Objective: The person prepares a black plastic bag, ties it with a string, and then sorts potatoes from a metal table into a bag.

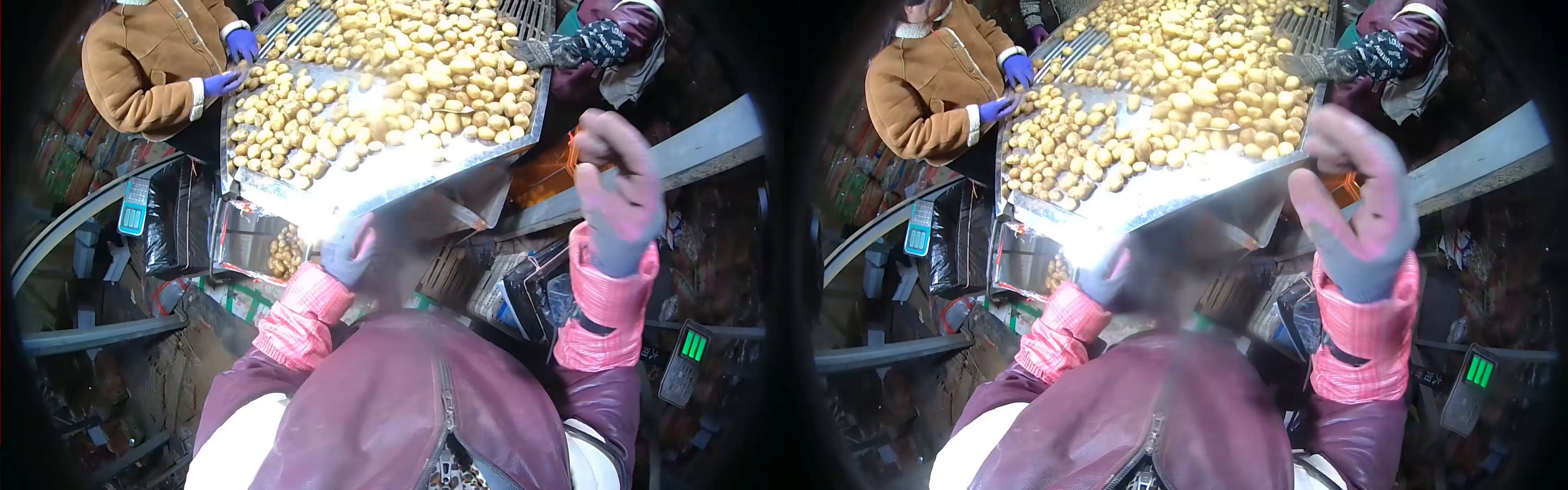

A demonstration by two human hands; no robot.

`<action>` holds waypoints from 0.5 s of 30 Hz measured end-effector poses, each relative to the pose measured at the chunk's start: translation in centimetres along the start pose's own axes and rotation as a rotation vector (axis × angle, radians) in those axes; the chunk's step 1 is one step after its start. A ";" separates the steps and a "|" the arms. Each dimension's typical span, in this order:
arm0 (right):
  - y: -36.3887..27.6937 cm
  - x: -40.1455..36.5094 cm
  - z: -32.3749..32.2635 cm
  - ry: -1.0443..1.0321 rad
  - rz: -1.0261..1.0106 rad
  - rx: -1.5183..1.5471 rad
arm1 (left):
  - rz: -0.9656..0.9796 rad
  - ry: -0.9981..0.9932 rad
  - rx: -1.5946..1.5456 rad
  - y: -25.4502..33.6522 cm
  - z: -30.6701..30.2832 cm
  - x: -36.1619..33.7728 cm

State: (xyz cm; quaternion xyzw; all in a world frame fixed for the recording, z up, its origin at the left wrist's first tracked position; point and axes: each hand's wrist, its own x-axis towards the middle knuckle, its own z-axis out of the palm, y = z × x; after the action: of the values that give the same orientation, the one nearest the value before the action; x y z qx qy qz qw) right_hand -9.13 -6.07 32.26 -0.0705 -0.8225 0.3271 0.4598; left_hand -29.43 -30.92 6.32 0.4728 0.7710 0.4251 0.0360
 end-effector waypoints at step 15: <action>-8.5 7.9 3.5 -0.222 -0.770 0.112 | 0.154 -0.062 0.489 -6.9 -0.5 3.8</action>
State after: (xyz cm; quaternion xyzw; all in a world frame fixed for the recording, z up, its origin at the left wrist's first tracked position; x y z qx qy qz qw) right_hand -14.89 -11.03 41.70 0.3036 -0.8143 0.1812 0.4604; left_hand -36.55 -29.66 3.25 0.5376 0.8111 0.2129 -0.0883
